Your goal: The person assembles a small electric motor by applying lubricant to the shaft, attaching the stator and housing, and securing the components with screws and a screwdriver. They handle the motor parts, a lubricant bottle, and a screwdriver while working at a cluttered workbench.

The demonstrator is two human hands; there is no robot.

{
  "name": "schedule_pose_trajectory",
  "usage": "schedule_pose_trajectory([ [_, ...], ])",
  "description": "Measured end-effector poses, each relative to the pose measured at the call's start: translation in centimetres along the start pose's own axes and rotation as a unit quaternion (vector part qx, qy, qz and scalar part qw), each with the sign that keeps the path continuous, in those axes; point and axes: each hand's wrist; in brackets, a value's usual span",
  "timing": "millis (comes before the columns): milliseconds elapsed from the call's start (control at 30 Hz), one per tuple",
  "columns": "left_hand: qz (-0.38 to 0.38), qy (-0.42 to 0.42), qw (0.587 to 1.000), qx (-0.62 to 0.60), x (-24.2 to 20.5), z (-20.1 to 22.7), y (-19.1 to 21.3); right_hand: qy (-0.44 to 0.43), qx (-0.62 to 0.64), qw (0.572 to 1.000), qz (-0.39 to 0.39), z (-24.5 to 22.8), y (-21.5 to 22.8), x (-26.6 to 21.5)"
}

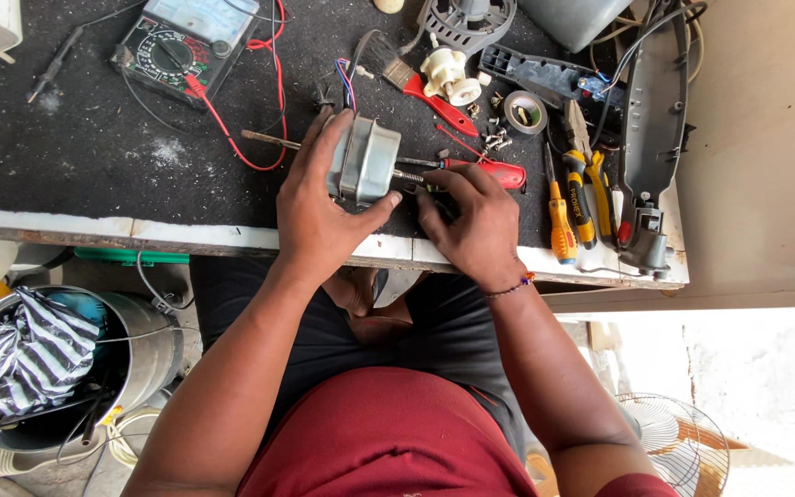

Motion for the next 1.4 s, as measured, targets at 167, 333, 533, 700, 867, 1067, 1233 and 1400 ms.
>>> schedule_pose_trajectory([
  [167,-0.011,0.004,1.0,-0.014,0.0,0.1,0.3,0.006,-0.154,0.988,0.018,1.1,-0.7,-0.1],
  [333,-0.006,0.017,1.0,0.005,-0.3,0.5,-0.4,-0.036,-0.181,0.982,0.039,2.3,-0.2,-0.3],
  [533,-0.059,0.032,0.998,-0.01,-0.4,0.7,0.1,-0.02,0.002,0.993,0.119,0.8,0.8,0.0],
  [700,-0.127,0.049,0.99,-0.019,-0.5,2.2,1.8,-0.063,0.295,0.943,0.143,-0.1,-1.3,-1.2],
  [867,-0.118,0.009,0.99,0.078,-2.1,4.5,2.5,-0.12,0.505,0.852,0.073,-0.8,-3.0,-3.2],
  [1067,0.04,-0.163,0.983,0.077,-5.9,2.5,-0.9,-0.091,0.477,0.874,0.018,-0.7,-2.9,-3.0],
  [1233,0.011,-0.094,0.993,-0.07,-5.9,2.4,-3.6,-0.084,0.454,0.887,-0.003,-0.4,-1.7,-3.0],
  [1400,0.027,-0.065,0.987,-0.145,-5.5,1.7,-4.2,-0.041,0.446,0.894,-0.013,0.0,-1.6,-3.2],
])
Point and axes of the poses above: each hand's wrist, its own x-axis towards the middle knuckle, its own y-axis out of the back of the hand, z = x × y, and after that the axes turned 7 degrees about -z, right-handed
